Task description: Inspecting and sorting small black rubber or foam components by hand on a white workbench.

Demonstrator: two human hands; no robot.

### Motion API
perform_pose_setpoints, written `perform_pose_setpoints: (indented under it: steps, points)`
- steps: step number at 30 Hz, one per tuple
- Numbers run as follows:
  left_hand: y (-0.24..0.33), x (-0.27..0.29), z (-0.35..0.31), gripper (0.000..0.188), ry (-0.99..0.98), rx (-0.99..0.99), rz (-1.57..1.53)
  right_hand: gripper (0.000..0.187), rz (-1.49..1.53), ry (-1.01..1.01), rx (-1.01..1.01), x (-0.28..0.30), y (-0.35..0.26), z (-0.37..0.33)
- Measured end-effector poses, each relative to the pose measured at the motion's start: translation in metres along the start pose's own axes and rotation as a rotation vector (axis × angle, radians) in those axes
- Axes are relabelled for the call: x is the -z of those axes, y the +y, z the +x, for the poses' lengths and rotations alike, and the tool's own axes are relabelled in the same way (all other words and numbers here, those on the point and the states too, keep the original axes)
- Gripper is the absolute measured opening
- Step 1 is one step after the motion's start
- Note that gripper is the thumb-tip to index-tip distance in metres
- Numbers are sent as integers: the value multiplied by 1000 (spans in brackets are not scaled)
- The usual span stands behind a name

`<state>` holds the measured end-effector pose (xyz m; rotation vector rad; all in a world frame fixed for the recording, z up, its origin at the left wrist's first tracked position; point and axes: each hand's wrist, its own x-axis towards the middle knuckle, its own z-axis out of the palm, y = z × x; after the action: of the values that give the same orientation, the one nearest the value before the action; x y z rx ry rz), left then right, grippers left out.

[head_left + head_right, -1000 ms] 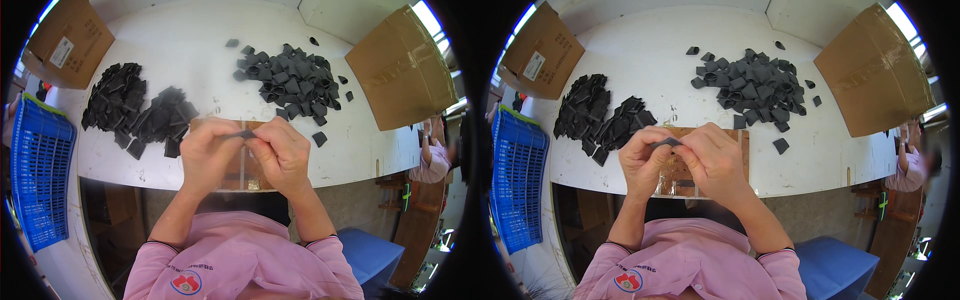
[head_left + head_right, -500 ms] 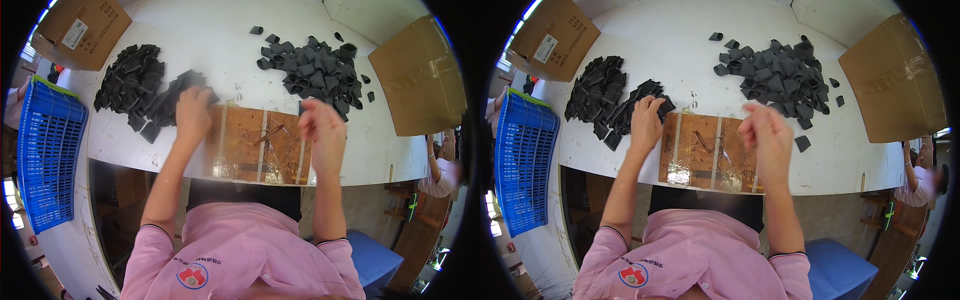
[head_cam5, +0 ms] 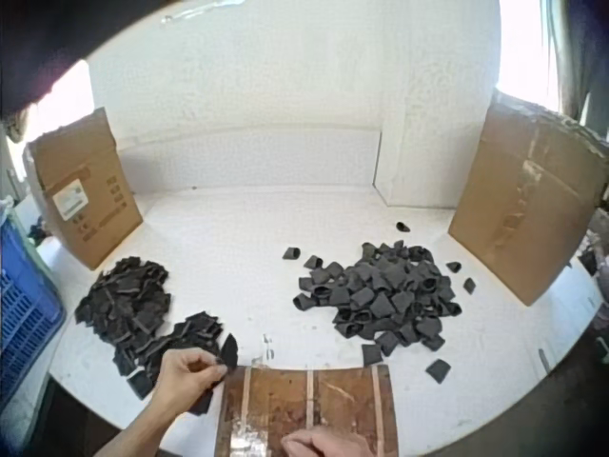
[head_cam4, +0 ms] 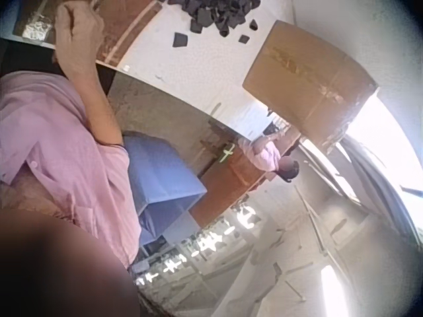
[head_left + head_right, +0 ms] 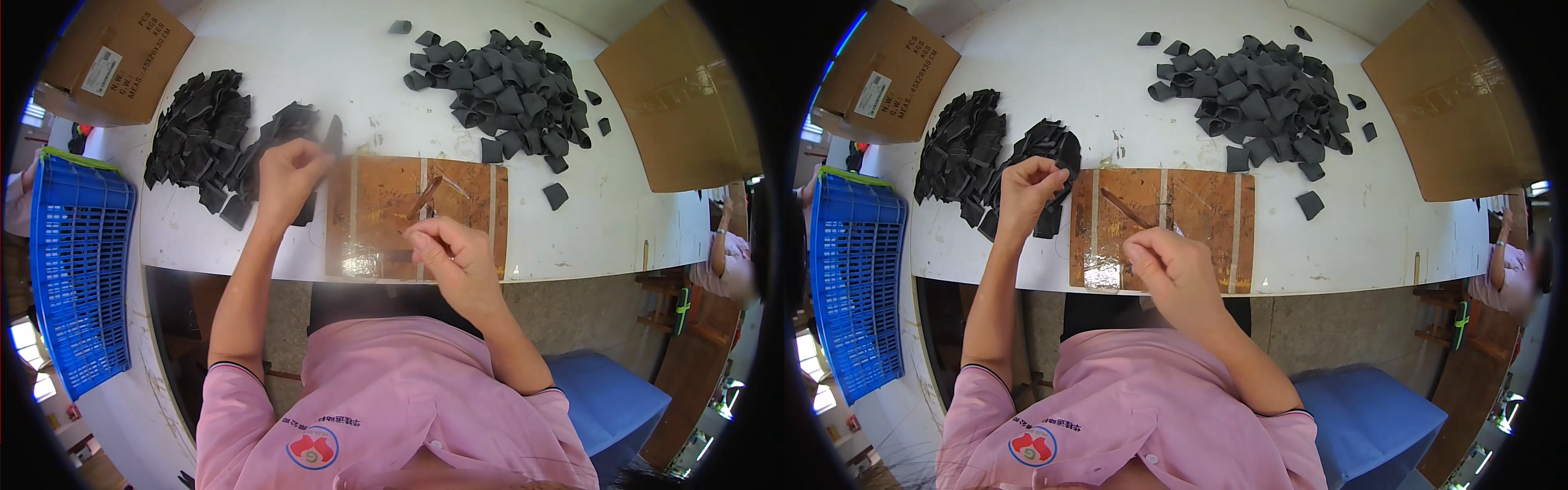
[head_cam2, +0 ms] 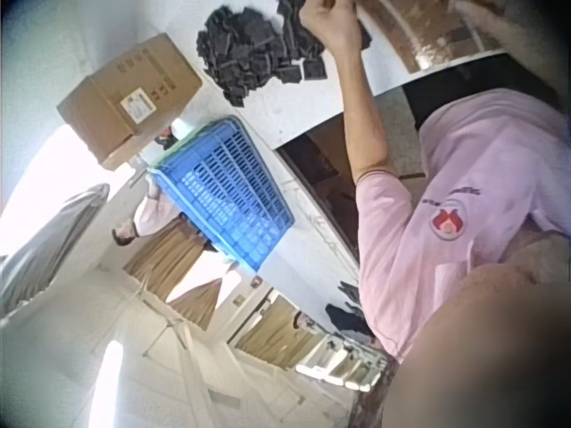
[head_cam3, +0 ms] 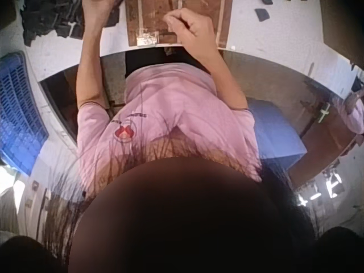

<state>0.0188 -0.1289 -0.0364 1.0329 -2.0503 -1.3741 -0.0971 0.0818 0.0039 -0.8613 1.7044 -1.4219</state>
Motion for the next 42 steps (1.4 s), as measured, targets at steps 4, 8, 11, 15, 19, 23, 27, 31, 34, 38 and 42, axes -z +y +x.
perform_pose_setpoints:
  steps: [4, 8, 11, 15, 19, 23, 27, 31, 34, 38, 42]
  points:
    - [35, -14, -41, 5, -83, 50, -314, 7, -202, 93, 383, -16, -7, 2]
    - [64, -31, -83, 5, -128, -120, -304, 17, -171, 273, 537, -25, -13, 2]
    - [70, -32, -94, 5, -115, -305, 66, 22, -311, 260, 700, -19, -10, -1]
    - [65, -50, -105, 8, 49, -349, -44, 20, -504, 355, 847, -21, -7, -1]
    - [54, -74, -106, 6, 373, -332, -77, 19, -691, 435, 820, -25, 6, 2]
    - [75, -65, -98, 16, 107, 166, -864, 14, -575, 498, 660, -22, 17, 4]
    - [70, -52, -96, 15, -288, 290, -1324, 7, 465, 58, -85, -6, 3, 2]
    - [67, -71, -100, 15, 205, -117, -356, 10, 1196, -207, -267, -10, 17, -1]
    - [77, -84, -103, 14, 342, -178, -411, 15, 1084, -161, -295, -8, 2, 1]
    - [72, -49, -86, 19, -370, 215, -1516, 25, 504, -133, -116, 8, -22, 4]
    - [116, -31, -74, 26, -656, 259, -1864, 26, 226, -82, 216, 15, -77, 19]
